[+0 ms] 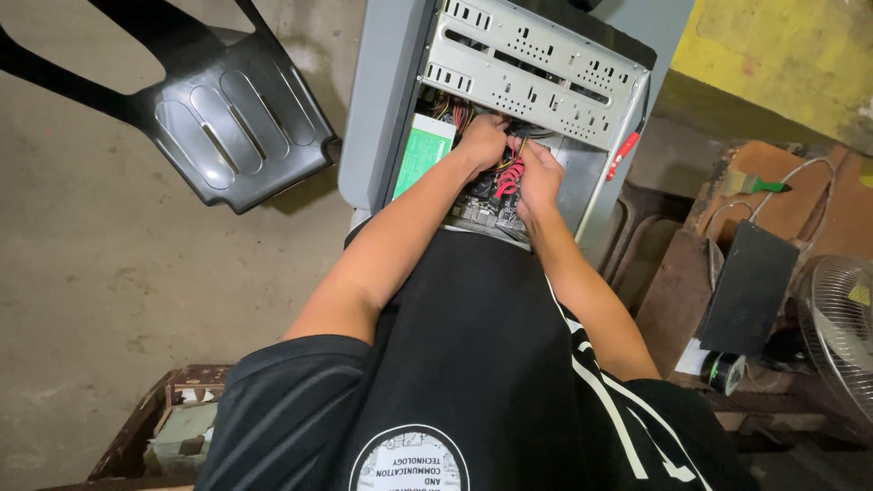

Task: Connecting internal cables and a hard drive before sliding the side panel onto a desktop computer case.

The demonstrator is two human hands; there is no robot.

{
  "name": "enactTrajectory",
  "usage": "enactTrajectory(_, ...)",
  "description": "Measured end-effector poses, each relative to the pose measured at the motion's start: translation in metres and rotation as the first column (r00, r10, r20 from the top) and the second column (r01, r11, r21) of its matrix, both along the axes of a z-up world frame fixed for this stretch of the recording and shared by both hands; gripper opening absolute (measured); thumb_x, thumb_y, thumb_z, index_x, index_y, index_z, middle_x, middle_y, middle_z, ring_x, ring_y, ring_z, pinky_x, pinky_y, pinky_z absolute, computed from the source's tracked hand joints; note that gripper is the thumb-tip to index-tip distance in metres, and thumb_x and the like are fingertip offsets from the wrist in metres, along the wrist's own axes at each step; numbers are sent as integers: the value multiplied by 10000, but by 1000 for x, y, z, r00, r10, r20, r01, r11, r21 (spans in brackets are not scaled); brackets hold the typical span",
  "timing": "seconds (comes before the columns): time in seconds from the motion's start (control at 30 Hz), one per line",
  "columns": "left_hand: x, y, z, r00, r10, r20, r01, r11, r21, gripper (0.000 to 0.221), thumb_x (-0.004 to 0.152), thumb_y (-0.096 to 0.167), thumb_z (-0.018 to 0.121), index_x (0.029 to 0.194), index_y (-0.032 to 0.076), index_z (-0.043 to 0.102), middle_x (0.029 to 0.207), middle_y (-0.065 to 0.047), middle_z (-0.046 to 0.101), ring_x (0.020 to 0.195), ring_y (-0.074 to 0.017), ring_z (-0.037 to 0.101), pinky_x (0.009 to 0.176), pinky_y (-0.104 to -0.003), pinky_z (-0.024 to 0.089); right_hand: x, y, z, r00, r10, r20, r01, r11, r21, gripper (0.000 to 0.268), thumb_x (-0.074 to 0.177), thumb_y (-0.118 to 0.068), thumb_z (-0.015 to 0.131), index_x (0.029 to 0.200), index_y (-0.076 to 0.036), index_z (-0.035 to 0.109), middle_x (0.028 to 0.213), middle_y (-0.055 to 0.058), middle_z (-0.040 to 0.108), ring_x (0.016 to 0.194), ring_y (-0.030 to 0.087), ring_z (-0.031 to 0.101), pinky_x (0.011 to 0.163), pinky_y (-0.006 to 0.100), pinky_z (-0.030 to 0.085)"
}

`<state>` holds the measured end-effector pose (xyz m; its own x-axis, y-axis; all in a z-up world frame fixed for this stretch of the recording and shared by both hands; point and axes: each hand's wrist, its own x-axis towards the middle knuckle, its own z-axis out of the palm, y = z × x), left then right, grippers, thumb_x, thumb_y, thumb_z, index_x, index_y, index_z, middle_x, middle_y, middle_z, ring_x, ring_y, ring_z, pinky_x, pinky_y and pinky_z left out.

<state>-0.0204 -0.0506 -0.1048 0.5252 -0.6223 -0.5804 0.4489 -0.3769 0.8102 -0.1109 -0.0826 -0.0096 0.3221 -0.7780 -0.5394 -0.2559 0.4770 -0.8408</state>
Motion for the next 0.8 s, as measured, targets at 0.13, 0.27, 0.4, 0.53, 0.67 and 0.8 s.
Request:
enactTrajectory(0.13, 9, 16, 24, 998, -39, 47, 37, 998, 54, 364, 930, 148, 591, 1228, -24, 711, 1250, -174, 740, 1285, -350, 621, 1097, -497, 497, -10, -12, -21, 999, 2, 33, -4, 997, 83, 244, 838, -159, 892, 991, -35, 748, 971, 142, 797, 724, 220, 787, 648, 316, 664)
enactTrajectory(0.27, 4, 18, 29, 998, -37, 52, 31, 994, 102, 320, 932, 208, 615, 1195, 80, 745, 1249, -127, 746, 1298, -318, 614, 1124, -496, 471, -8, -9, -12, 999, -10, 50, 4, 994, 112, 242, 837, -143, 894, 986, -20, 748, 984, 157, 795, 762, 220, 787, 680, 317, 660)
enactTrajectory(0.4, 13, 28, 60, 998, -46, 39, 41, 991, 125, 280, 913, 197, 618, 1141, 142, 771, 1229, -84, 764, 1285, -306, 631, 1135, -474, 471, -6, -7, -10, 999, -27, 47, 22, 994, 106, 228, 827, -139, 895, 960, -26, 748, 913, 158, 791, 656, 228, 766, 613, 314, 657)
enactTrajectory(0.53, 8, 20, 44, 994, -78, 81, 65, 985, 158, 284, 886, 234, 697, 1152, 164, 769, 1203, -52, 772, 1262, -276, 654, 1119, -467, 486, -7, -10, -16, 996, -56, 69, 47, 991, 125, 247, 817, -127, 904, 976, -19, 750, 870, 190, 775, 652, 267, 769, 603, 339, 662)
enactTrajectory(0.67, 0, 16, 30, 994, -57, 92, 42, 987, 153, 208, 888, 265, 691, 1067, 214, 786, 1146, -54, 788, 1221, -264, 677, 1077, -451, 523, -5, -7, -3, 995, -62, 75, 51, 989, 139, 285, 803, -146, 917, 993, -13, 752, 848, 184, 769, 662, 269, 769, 621, 347, 657)
enactTrajectory(0.8, 0, 21, 46, 998, -35, 56, 27, 990, 141, 230, 888, 250, 686, 1099, 212, 768, 1158, -45, 788, 1221, -233, 679, 1071, -439, 529, -4, -7, -3, 999, -35, 25, 32, 993, 112, 320, 781, -166, 941, 993, -12, 757, 833, 174, 768, 666, 251, 773, 633, 335, 657)
